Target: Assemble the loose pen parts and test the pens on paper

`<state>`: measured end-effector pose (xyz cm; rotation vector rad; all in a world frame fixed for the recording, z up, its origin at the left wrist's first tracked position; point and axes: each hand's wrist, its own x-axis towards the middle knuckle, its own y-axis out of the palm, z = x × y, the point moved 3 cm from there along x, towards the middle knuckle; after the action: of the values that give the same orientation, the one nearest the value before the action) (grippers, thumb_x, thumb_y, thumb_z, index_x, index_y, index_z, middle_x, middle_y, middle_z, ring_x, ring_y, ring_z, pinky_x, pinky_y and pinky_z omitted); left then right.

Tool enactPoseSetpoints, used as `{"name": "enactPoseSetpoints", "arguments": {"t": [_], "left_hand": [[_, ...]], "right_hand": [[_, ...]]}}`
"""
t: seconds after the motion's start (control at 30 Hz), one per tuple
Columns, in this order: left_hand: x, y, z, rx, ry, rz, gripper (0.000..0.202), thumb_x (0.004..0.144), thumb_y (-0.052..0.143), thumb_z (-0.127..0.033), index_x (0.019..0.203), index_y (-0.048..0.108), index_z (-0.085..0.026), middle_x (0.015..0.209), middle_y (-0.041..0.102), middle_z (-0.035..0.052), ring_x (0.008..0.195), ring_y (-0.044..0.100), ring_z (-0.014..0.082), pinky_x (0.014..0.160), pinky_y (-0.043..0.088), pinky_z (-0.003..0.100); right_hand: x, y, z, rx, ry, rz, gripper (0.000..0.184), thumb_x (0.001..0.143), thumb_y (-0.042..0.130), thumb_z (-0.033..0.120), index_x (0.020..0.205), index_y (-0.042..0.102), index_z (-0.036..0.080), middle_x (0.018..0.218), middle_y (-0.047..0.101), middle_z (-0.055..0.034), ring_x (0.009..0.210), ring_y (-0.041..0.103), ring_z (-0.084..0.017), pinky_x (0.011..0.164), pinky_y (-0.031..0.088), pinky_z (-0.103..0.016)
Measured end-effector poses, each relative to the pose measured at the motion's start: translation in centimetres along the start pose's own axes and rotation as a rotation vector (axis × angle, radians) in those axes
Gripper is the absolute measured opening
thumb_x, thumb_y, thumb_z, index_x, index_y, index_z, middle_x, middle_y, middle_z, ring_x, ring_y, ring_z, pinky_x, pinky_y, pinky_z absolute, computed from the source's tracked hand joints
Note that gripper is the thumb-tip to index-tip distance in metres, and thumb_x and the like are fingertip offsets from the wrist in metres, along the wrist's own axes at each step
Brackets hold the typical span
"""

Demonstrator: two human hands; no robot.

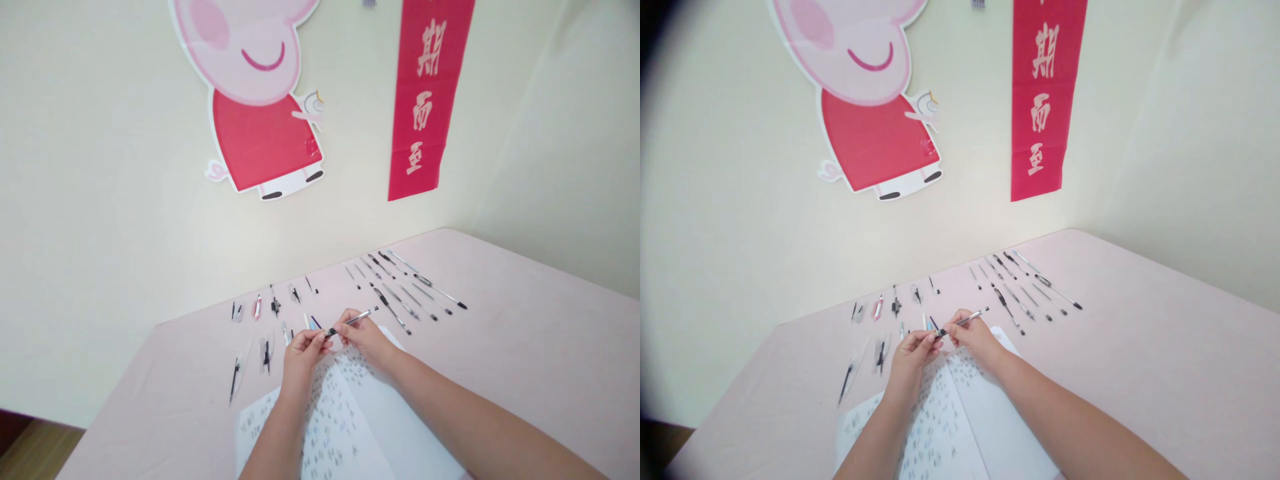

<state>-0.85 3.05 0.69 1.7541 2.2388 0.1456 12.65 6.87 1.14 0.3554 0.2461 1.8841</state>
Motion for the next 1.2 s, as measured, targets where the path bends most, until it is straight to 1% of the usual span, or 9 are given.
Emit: {"name": "enactPoseSetpoints", "arguments": {"t": [0.37,0.5,0.6,0.73,0.83,0.93,1.0,1.1,1.2], "left_hand": [[0.2,0.2,0.1,-0.015,0.013,0.019,0.034,0.059,0.073,-0.040,0.077,0.061,-0.015,0.065,0.066,0.0025,0.056,0.059,0.0095,0.056,0.045,0.020],[0.6,-0.4,-0.1,0.011,0.117,-0.034,0.032,0.064,0.069,-0.043,0.079,0.060,-0.016,0.063,0.064,0.0014,0.057,0.057,0.0101,0.056,0.044,0.020],[0.9,-1.0,-0.3,0.019,0.212,-0.118,0.029,0.068,0.065,-0.043,0.080,0.059,-0.017,0.064,0.062,0.0001,0.059,0.056,0.0096,0.058,0.043,0.020],[1.0,-1.5,-0.3,0.018,0.252,-0.194,0.028,0.072,0.062,-0.044,0.084,0.056,-0.019,0.063,0.059,-0.0024,0.054,0.053,0.0083,0.054,0.042,0.019],[1.0,-1.9,-0.4,0.016,0.283,-0.261,0.031,0.072,0.061,-0.046,0.087,0.055,-0.020,0.062,0.057,-0.0034,0.054,0.052,0.0084,0.055,0.043,0.019],[1.0,-2.4,-0.5,0.024,0.301,-0.348,0.034,0.072,0.061,-0.047,0.091,0.056,-0.020,0.063,0.057,-0.0038,0.055,0.053,0.0082,0.057,0.043,0.019],[1.0,-2.7,-0.6,0.047,0.312,-0.382,0.035,0.072,0.060,-0.048,0.092,0.056,-0.020,0.064,0.057,-0.0035,0.056,0.053,0.0084,0.057,0.043,0.020],[0.8,-2.6,-0.9,0.103,0.335,-0.360,0.038,0.073,0.058,-0.049,0.096,0.057,-0.019,0.064,0.057,-0.0029,0.057,0.053,0.0089,0.058,0.044,0.020],[0.5,-2.1,-1.2,0.151,0.358,-0.292,0.043,0.074,0.058,-0.048,0.108,0.056,-0.022,0.069,0.057,-0.0024,0.060,0.054,0.0089,0.059,0.045,0.020]], "right_hand": [[0.3,0.0,-0.1,-0.007,0.060,0.009,0.029,0.068,0.069,0.042,0.068,0.052,0.018,0.050,0.047,0.0060,0.046,0.040,-0.008,0.048,0.030,-0.022],[0.9,-1.1,0.5,0.045,0.072,-0.023,0.028,0.069,0.066,0.044,0.077,0.056,0.018,0.047,0.041,0.0079,0.042,0.034,-0.007,0.044,0.027,-0.021],[1.5,-2.3,1.6,0.055,0.057,-0.107,0.029,0.068,0.067,0.042,0.080,0.056,0.019,0.048,0.040,0.0085,0.043,0.034,-0.007,0.044,0.028,-0.020],[1.8,-3.3,2.4,-0.172,0.020,-0.115,0.026,0.067,0.067,0.041,0.071,0.056,0.017,0.051,0.047,0.0061,0.046,0.040,-0.008,0.047,0.032,-0.021],[1.8,-3.2,2.0,-0.367,-0.004,-0.028,0.020,0.068,0.065,0.035,0.067,0.058,0.017,0.055,0.053,0.0032,0.050,0.046,-0.009,0.050,0.035,-0.022],[1.7,-3.1,1.4,-0.579,-0.025,0.074,0.009,0.069,0.062,0.025,0.071,0.064,0.017,0.061,0.060,0.0003,0.056,0.051,-0.012,0.054,0.038,-0.023],[1.5,-3.0,1.1,-0.754,-0.064,0.135,0.009,0.069,0.059,0.017,0.074,0.067,0.018,0.065,0.062,-0.0007,0.058,0.053,-0.013,0.056,0.039,-0.024],[1.2,-2.9,1.3,-1.008,-0.172,0.153,0.017,0.065,0.057,0.010,0.074,0.068,0.020,0.072,0.063,-0.0020,0.064,0.054,-0.014,0.062,0.038,-0.025],[1.1,-2.7,1.7,-1.146,-0.219,0.133,0.018,0.065,0.056,0.009,0.073,0.068,0.020,0.075,0.063,-0.0033,0.070,0.054,-0.016,0.066,0.037,-0.025]]}}
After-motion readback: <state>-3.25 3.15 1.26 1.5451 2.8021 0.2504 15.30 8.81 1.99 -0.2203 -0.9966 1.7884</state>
